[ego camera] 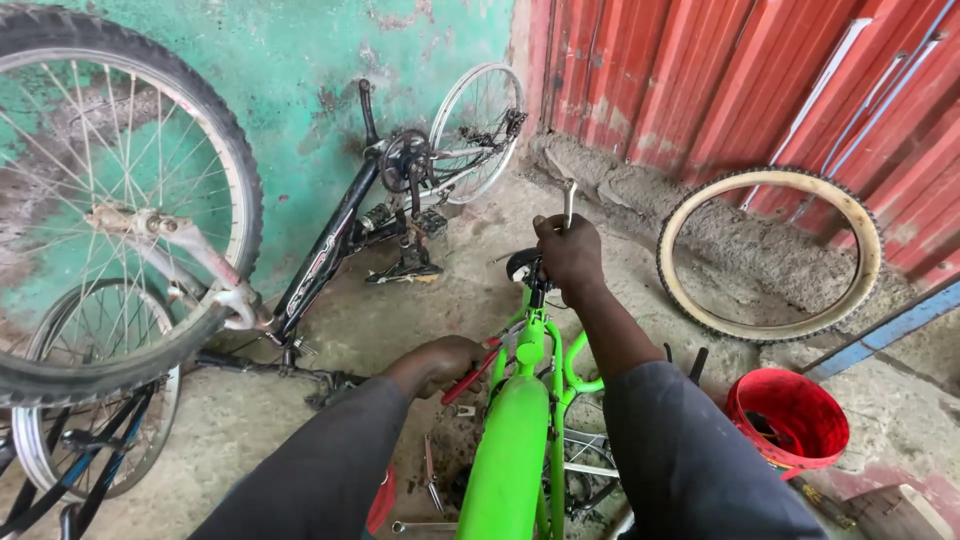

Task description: A person is repairing or assembling a green bicycle frame, including attaching the seat and using pliers to adjust components.

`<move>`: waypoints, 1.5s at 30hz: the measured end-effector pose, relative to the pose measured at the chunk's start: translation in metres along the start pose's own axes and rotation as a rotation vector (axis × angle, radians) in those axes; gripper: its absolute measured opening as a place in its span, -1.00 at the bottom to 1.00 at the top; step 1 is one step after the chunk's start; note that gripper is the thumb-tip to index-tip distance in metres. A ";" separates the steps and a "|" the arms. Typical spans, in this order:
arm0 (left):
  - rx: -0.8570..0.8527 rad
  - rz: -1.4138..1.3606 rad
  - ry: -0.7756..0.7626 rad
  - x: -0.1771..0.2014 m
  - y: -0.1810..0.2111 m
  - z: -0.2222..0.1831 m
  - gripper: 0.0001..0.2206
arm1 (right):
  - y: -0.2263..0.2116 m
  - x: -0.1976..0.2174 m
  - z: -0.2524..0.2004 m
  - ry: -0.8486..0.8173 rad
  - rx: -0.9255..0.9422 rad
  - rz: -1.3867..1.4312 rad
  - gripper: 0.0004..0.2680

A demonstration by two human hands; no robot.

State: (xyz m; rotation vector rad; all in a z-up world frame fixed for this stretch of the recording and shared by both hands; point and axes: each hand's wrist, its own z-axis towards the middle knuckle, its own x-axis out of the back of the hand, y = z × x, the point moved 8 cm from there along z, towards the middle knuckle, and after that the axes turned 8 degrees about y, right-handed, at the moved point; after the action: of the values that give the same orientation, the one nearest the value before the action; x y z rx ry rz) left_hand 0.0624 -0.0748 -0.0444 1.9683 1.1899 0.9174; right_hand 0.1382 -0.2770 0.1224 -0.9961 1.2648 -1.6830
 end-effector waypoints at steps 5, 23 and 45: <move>-0.027 0.138 0.022 0.010 0.002 0.015 -0.85 | 0.006 -0.001 0.004 -0.009 -0.005 0.009 -0.75; -0.137 0.088 0.089 0.011 0.027 0.014 -0.87 | 0.007 0.007 0.007 -0.028 0.042 0.033 -0.74; -0.192 0.131 0.070 0.000 0.015 0.033 -0.80 | 0.005 0.016 0.009 -0.011 0.032 0.038 -0.75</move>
State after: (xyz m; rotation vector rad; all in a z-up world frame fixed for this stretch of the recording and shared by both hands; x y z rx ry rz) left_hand 0.0965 -0.0865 -0.0503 1.8890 0.9797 1.1328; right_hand 0.1412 -0.2961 0.1209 -0.9558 1.2390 -1.6618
